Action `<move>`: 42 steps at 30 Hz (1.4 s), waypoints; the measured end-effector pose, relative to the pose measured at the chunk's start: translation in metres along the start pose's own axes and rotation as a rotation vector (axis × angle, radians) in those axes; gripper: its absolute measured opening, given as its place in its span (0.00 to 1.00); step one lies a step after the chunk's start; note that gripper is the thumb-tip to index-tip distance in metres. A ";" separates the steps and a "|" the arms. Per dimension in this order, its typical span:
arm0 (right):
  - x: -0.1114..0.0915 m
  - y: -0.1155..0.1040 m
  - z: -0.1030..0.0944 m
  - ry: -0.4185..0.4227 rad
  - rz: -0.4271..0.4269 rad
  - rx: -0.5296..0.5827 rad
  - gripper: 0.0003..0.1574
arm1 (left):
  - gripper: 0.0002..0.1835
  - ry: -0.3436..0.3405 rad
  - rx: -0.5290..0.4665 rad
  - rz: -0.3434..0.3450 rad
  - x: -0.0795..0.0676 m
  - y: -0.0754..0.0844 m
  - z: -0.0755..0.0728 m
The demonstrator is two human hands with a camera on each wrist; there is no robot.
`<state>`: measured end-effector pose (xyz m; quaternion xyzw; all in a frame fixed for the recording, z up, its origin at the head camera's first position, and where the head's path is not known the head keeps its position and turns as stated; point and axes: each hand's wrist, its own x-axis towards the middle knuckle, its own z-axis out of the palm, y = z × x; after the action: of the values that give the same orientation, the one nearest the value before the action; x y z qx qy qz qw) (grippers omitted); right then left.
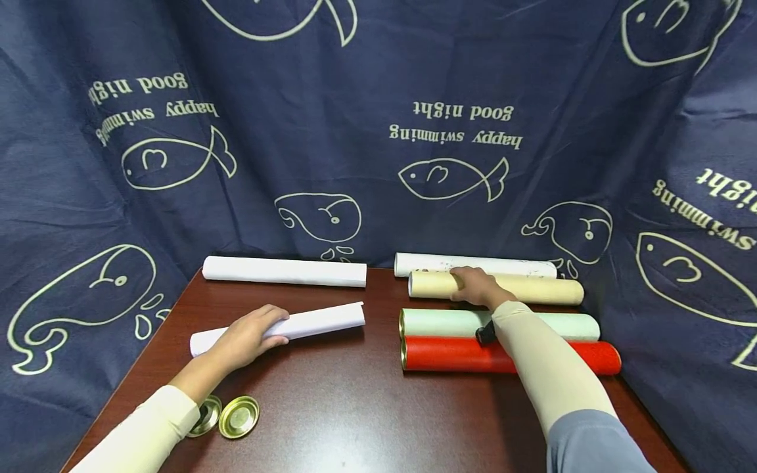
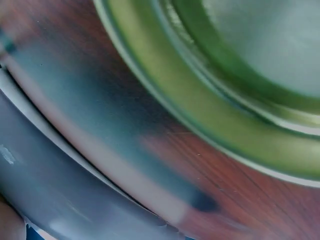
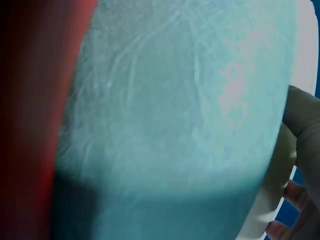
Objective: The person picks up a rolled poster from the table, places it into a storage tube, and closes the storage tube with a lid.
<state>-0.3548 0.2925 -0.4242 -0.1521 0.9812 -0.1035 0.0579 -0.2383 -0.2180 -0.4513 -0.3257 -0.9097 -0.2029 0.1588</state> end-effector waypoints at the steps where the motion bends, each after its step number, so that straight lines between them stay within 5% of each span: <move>1: 0.001 -0.002 0.000 -0.013 0.011 -0.010 0.43 | 0.23 0.005 0.005 0.006 -0.001 0.000 0.000; 14: 0.015 -0.016 0.002 -0.145 -0.016 -0.080 0.48 | 0.22 0.082 0.038 0.096 0.001 -0.002 -0.002; 25: 0.016 -0.035 -0.024 0.086 -0.193 -0.122 0.49 | 0.19 0.077 0.023 0.102 0.004 0.005 0.000; 33: -0.019 -0.054 -0.051 0.156 -0.270 -0.142 0.52 | 0.21 0.090 0.023 0.149 0.005 0.015 0.002; 42: -0.072 -0.058 -0.067 0.209 -0.304 -0.168 0.50 | 0.25 0.079 0.001 0.120 0.005 0.031 -0.009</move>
<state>-0.2797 0.2737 -0.3404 -0.2910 0.9529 -0.0438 -0.0734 -0.2203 -0.1984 -0.4330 -0.3713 -0.8816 -0.2052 0.2068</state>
